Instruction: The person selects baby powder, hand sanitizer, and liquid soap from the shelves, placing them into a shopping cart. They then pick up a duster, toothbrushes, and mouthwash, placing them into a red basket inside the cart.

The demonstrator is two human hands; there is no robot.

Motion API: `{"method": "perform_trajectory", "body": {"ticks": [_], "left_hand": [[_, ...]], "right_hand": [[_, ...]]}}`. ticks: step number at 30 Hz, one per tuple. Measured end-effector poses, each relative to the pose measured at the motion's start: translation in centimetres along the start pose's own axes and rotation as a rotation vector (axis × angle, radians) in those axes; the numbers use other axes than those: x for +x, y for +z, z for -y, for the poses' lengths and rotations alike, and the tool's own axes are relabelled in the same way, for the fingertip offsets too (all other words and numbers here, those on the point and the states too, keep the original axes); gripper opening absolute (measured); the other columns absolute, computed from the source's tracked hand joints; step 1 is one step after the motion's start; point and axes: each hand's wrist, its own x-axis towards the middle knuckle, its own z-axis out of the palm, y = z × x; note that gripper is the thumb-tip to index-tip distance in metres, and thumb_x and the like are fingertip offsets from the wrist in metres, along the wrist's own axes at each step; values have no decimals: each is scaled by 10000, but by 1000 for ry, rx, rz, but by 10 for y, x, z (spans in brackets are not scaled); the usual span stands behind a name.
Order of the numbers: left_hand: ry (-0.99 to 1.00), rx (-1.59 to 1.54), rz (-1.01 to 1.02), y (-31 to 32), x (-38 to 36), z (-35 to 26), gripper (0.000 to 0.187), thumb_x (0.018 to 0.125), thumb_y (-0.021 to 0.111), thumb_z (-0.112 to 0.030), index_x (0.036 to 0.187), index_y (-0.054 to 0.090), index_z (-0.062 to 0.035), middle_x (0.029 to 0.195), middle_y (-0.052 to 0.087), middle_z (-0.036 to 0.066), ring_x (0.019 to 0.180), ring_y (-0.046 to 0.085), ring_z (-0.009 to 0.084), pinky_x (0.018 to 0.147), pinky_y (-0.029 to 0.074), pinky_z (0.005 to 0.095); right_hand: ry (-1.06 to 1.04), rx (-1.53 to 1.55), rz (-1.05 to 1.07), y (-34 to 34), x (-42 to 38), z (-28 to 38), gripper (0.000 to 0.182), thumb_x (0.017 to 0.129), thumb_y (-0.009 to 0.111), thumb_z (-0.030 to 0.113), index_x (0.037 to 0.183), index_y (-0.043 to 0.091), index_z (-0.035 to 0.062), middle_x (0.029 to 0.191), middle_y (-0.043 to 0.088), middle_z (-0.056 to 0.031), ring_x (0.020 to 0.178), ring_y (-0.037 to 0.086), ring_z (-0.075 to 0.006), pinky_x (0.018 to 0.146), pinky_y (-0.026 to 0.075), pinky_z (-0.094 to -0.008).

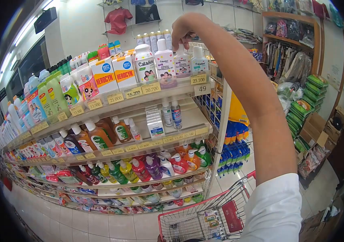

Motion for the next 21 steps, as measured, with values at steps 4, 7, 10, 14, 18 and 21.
{"method": "perform_trajectory", "body": {"ticks": [4, 7, 10, 14, 18, 21], "left_hand": [[-1, -3, -6, 1, -3, 1, 584, 811, 467, 38, 1373, 384, -96, 1138, 569, 140, 1025, 558, 244, 848, 463, 338], [-3, -2, -11, 2, -6, 2, 577, 811, 468, 37, 1368, 391, -92, 1142, 568, 140, 1033, 558, 246, 856, 461, 338], [-5, 1, -15, 1, -9, 5, 571, 811, 468, 37, 1363, 399, -87, 1145, 567, 141, 1042, 558, 247, 864, 460, 339], [1, 5, -10, -1, -16, 8, 562, 811, 469, 37, 1357, 409, -81, 1149, 566, 142, 1053, 557, 249, 875, 458, 340], [32, 20, 14, -8, -25, 24, 553, 811, 469, 37, 1351, 419, -75, 1154, 565, 142, 1064, 557, 251, 886, 457, 341], [72, 65, 48, -16, -27, 42, 547, 811, 469, 37, 1346, 426, -71, 1157, 565, 143, 1072, 557, 252, 894, 455, 342]], "right_hand": [[0, -9, 18, 7, 0, 2, 399, 709, 774, 358, 927, 660, 44, 809, 712, -36, 585, 502, -94, 517, 368, -259], [4, -21, 30, 10, 3, 2, 380, 714, 767, 354, 917, 665, 49, 797, 705, -34, 573, 485, -100, 517, 367, -265], [7, -25, 10, 12, 6, 2, 378, 724, 757, 357, 926, 669, 50, 790, 701, -35, 558, 475, -105, 512, 368, -278], [33, -47, -13, 10, 3, 2, 385, 752, 733, 359, 965, 674, 45, 793, 705, -35, 557, 487, -111, 505, 380, -296], [-10, -33, -225, 3, -36, -3, 252, 774, 648, 218, 848, 697, -17, 781, 694, -118, 671, 615, -191, 584, 438, -307], [246, 233, 211, -36, 15, -46, 221, 744, 587, 156, 815, 704, -17, 808, 699, -133, 706, 649, -235, 648, 501, -366]]}}
